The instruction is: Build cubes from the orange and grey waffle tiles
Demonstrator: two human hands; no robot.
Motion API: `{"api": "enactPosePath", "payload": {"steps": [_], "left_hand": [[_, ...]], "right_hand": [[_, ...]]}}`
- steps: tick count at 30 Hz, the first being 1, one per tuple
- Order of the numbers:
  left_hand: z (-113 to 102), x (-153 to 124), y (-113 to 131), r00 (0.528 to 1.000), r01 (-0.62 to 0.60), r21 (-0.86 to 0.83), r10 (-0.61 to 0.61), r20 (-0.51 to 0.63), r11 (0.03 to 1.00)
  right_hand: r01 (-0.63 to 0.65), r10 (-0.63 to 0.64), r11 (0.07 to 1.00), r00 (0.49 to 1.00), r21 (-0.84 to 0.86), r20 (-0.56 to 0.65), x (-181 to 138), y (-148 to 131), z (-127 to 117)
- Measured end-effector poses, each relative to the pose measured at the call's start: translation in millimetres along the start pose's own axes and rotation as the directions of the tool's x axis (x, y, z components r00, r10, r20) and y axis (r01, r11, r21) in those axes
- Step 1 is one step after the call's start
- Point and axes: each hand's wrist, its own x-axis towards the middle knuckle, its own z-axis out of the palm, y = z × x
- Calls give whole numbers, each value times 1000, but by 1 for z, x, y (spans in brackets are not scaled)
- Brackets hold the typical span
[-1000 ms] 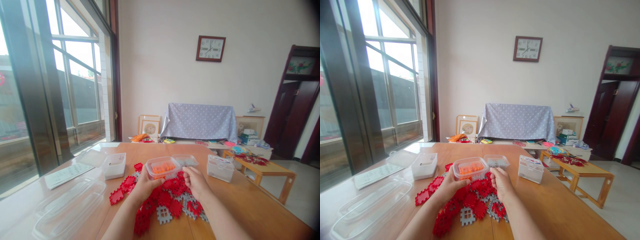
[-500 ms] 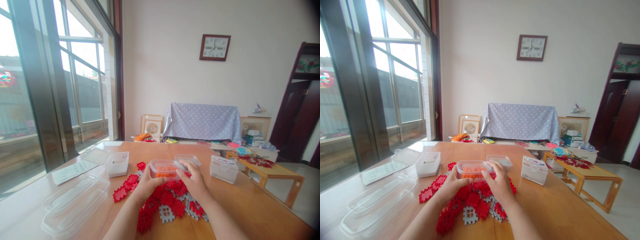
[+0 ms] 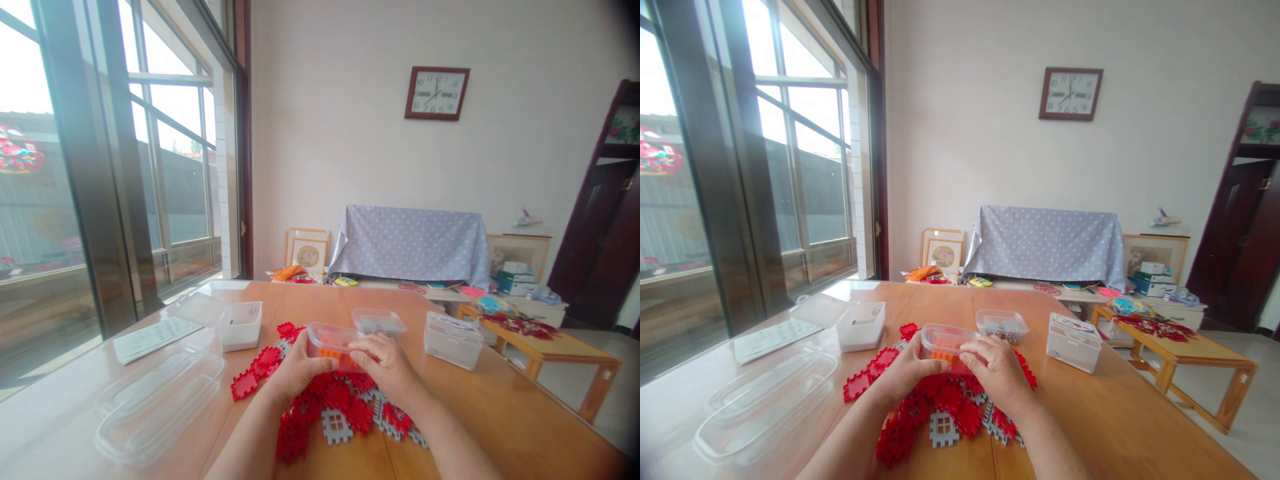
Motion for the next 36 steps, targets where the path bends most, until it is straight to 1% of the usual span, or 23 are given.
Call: {"api": "enactPosePath", "payload": {"steps": [4, 7, 9, 13, 15, 18, 24, 30, 32, 36], "left_hand": [[-2, 0, -2, 999, 6, -2, -6, 34, 1000], [-4, 1, -3, 1000, 28, 17, -28, 7, 999], [-4, 0, 0, 999, 29, 5, -29, -15, 1000], [2, -4, 11, 999, -9, -43, 7, -54, 999], [5, -6, 16, 997, -27, -55, 23, -69, 998], [6, -7, 19, 997, -37, -76, 32, -67, 996], [0, -4, 16, 997, -49, -134, 41, -67, 990], [-4, -3, 15, 997, -30, -186, 17, -76, 982], [-5, -2, 13, 997, -24, -190, 10, -77, 981], [-6, -2, 11, 999, -29, -198, 21, -45, 980]], "right_hand": [[-24, 23, 999, 999, 34, 43, 0, -6, -4], [-58, 55, 997, 997, 52, 53, -1, -6, -6], [-61, 60, 997, 998, 48, 28, -1, -4, -8], [-21, 22, 1000, 998, 12, -56, 0, 4, -15], [-20, 21, 1000, 997, 17, -69, 0, 6, -18], [-14, 16, 999, 999, 37, -51, 0, 6, -19], [-21, 21, 998, 1000, 59, 3, 0, -1, -18], [-30, 30, 1000, 999, -2, 43, -2, -8, -19], [-41, 42, 999, 998, -23, 43, -2, -9, -19], [-34, 35, 999, 999, -32, 17, 0, -12, -19]]}}
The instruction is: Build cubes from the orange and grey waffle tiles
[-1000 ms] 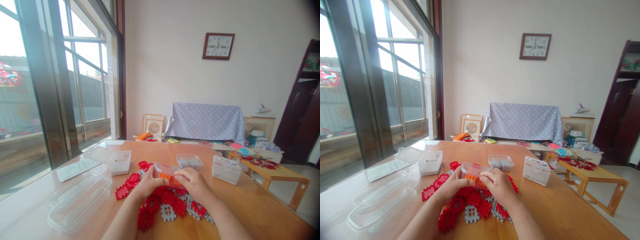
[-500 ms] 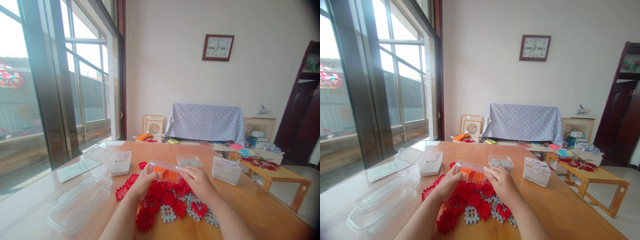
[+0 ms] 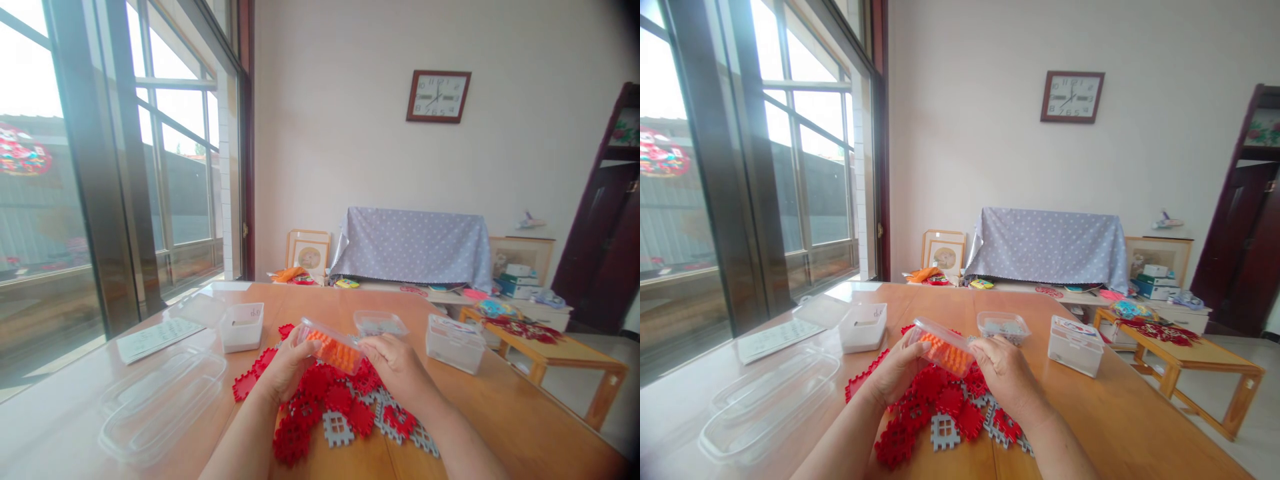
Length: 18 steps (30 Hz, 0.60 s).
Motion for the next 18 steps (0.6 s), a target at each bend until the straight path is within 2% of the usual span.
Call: {"api": "enactPosePath", "payload": {"steps": [6, 12, 18], "left_hand": [[-5, 3, -3, 1000, 3, -2, -3, 9, 1000], [-5, 3, -5, 996, 10, 5, -9, -84, 1000], [-7, 3, -5, 997, 32, 13, -31, -76, 999]], "right_hand": [[25, -25, 1000, 999, 5, -39, 1, 1, 2], [24, -23, 999, 1000, -25, 19, -2, 4, 3], [3, -4, 1000, 999, 5, 51, -1, 2, -1]]}}
